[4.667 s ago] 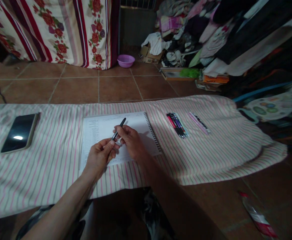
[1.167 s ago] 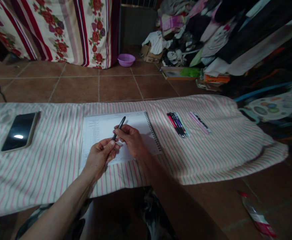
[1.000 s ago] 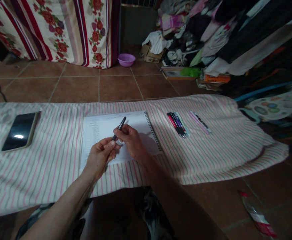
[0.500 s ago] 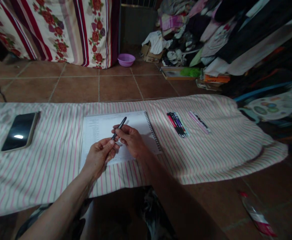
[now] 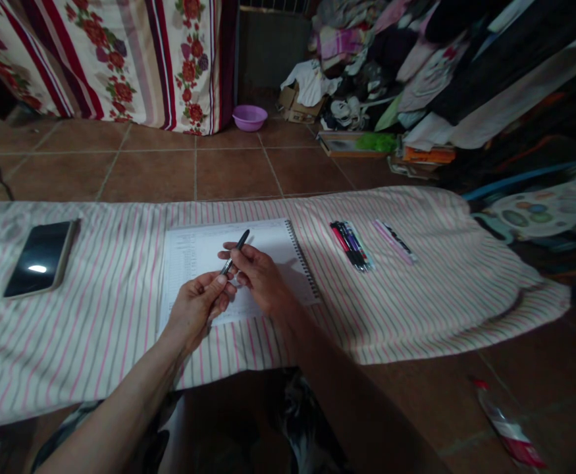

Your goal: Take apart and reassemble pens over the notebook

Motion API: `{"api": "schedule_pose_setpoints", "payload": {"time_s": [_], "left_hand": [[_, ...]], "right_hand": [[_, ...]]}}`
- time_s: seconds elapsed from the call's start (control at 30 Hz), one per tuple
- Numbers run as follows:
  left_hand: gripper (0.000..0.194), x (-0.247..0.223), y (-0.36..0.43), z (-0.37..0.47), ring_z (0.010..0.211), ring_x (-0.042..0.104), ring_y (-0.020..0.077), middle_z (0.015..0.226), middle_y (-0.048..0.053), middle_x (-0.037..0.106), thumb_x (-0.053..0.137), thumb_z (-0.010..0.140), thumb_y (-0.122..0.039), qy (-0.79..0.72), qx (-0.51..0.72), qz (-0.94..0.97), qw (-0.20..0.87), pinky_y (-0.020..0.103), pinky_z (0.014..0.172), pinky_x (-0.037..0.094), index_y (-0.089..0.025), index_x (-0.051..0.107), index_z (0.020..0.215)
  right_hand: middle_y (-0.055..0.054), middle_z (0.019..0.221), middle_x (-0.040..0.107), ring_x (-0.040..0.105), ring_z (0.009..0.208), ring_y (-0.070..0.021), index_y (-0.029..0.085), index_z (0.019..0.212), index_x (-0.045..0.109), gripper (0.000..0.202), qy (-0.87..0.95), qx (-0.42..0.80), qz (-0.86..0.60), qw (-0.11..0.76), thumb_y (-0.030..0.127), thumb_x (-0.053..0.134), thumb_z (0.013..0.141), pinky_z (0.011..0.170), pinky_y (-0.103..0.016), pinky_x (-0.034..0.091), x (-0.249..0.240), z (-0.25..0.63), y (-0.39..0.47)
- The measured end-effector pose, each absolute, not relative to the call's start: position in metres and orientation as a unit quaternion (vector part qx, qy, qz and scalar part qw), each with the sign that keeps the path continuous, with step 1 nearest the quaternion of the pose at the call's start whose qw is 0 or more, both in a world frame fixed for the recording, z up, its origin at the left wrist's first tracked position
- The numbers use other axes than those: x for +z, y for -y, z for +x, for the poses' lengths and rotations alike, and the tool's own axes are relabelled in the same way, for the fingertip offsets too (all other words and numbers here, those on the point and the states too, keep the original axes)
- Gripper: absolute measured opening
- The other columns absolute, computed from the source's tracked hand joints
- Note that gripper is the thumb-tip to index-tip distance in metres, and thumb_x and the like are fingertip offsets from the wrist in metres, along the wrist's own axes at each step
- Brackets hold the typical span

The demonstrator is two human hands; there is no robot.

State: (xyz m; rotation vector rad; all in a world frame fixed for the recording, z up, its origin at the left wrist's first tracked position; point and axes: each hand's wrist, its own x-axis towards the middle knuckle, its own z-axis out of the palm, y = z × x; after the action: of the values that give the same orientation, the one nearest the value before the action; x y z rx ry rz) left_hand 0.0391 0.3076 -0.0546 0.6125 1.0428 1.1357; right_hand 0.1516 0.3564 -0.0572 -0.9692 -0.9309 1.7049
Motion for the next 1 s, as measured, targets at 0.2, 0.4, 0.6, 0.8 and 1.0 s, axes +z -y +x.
{"api": "schedule_pose_setpoints", "payload": {"time_s": [0.2, 0.4, 0.6, 0.8, 1.0], "left_hand": [[0.024, -0.0550, -0.3073, 0.0381, 0.039, 0.037, 0.0013, 0.063, 0.003, 0.062, 0.068, 0.070, -0.030, -0.461, 0.508, 0.272, 0.675, 0.017, 0.036, 0.020, -0.010, 0.064, 0.081], [0.026, -0.0597, -0.3058, 0.0384, 0.042, 0.041, 0.0026, 0.065, 0.002, 0.061, 0.068, 0.070, -0.029, -0.478, 0.500, 0.289, 0.662, 0.017, 0.036, 0.021, -0.010, 0.062, 0.086], [0.030, -0.0597, -0.3046, 0.0422, 0.043, 0.044, 0.0057, 0.060, -0.003, 0.060, 0.066, 0.070, -0.029, -0.500, 0.518, 0.339, 0.605, 0.019, 0.042, 0.032, -0.016, 0.049, 0.090], [0.026, -0.0596, -0.3039, 0.0427, 0.043, 0.044, 0.0071, 0.052, -0.009, 0.054, 0.061, 0.075, -0.028, -0.537, 0.512, 0.434, 0.511, 0.021, 0.047, 0.037, -0.021, 0.039, 0.089], [0.023, -0.0624, -0.3017, 0.0423, 0.044, 0.046, 0.0082, 0.051, -0.009, 0.052, 0.058, 0.077, -0.029, -0.554, 0.501, 0.459, 0.482, 0.020, 0.046, 0.036, -0.023, 0.037, 0.087]], "right_hand": [[-0.002, 0.079, 0.066, 0.045, 0.049, -0.0035, 0.017, 0.085, 0.066, 0.025, 0.354, 0.721, -0.371, 0.466, 0.032, 0.068, 0.065, 0.041, -0.018, 0.027, -0.0607, 0.1541, -0.3576], [0.002, 0.059, 0.060, 0.036, 0.041, -0.0026, 0.015, 0.069, 0.062, 0.020, 0.363, 0.688, -0.414, 0.473, 0.032, 0.070, 0.062, 0.039, -0.019, 0.024, -0.0625, 0.1505, -0.3577], [0.006, 0.050, 0.052, 0.038, 0.039, -0.0032, 0.016, 0.067, 0.058, 0.023, 0.371, 0.669, -0.434, 0.477, 0.034, 0.071, 0.061, 0.038, -0.018, 0.026, -0.0622, 0.1491, -0.3567], [0.007, 0.049, 0.051, 0.040, 0.040, -0.0039, 0.015, 0.068, 0.056, 0.025, 0.374, 0.662, -0.432, 0.485, 0.034, 0.071, 0.061, 0.040, -0.018, 0.030, -0.0586, 0.1484, -0.3554], [0.007, 0.049, 0.051, 0.043, 0.041, -0.0052, 0.016, 0.069, 0.054, 0.025, 0.380, 0.652, -0.442, 0.485, 0.034, 0.070, 0.062, 0.043, -0.019, 0.034, -0.0577, 0.1472, -0.3539]]}}
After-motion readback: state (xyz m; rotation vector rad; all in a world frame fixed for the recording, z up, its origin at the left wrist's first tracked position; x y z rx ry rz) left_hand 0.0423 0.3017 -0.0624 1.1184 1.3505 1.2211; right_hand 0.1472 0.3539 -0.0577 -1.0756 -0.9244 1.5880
